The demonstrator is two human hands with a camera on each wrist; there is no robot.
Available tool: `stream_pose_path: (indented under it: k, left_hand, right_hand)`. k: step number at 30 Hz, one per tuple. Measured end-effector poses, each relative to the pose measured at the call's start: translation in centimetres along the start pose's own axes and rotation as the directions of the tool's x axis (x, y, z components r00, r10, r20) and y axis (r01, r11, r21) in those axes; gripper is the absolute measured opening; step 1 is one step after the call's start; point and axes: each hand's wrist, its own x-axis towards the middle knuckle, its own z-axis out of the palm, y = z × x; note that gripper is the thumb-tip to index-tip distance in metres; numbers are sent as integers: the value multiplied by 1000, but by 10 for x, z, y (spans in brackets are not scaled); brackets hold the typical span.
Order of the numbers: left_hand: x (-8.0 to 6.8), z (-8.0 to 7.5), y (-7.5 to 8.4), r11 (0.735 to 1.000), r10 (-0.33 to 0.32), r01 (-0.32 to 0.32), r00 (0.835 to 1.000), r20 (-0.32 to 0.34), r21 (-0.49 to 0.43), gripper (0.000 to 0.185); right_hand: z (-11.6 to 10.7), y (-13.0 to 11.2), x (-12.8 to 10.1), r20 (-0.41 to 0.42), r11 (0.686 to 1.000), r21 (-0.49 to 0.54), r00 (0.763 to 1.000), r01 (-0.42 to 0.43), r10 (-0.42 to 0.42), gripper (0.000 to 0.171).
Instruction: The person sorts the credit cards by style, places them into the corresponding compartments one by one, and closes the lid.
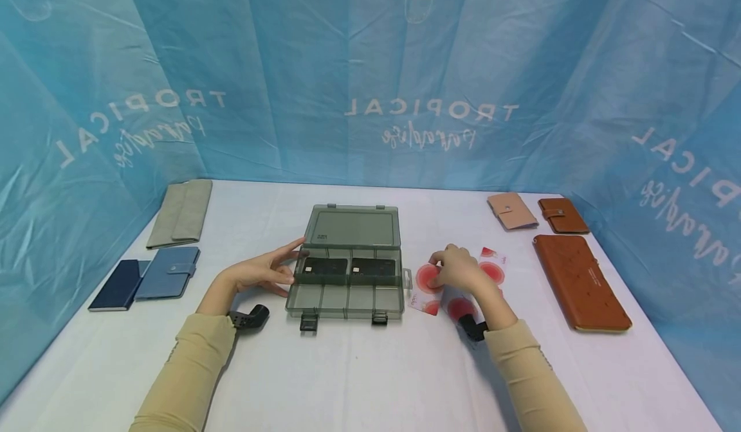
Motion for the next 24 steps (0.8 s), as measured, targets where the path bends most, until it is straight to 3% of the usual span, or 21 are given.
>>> stream_pose_path:
  k: [4,9,13,16,20,24]
  left_hand:
    - [0,-1,-1,1000,6,-6,1000,7,2,97]
    - [1,-1,-2,1000,1,-1,1000,4,-4,97]
    - [1,0,-1,1000,0,0,1000,0,-4,97]
    - [1,0,0,1000,3,-3,1000,-2,-5,96]
    - [0,0,0,1000,6,-6,1000,-3,0,96]
    - [0,0,-1,1000,7,-7,1000,-1,9,96]
  right_hand:
    - [-7,3,0,-22,989,147,999,-32,35,19]
    - [-14,2,-4,-45,959,266,993,-93,109,29]
    - [-21,-6,-10,-132,954,281,980,-108,150,36]
    - [-24,-14,-13,-224,941,320,957,-107,185,35]
    - [-22,-29,-14,-291,899,431,932,-75,217,36]
    - [-13,-48,-12,-265,860,509,945,-31,191,35]
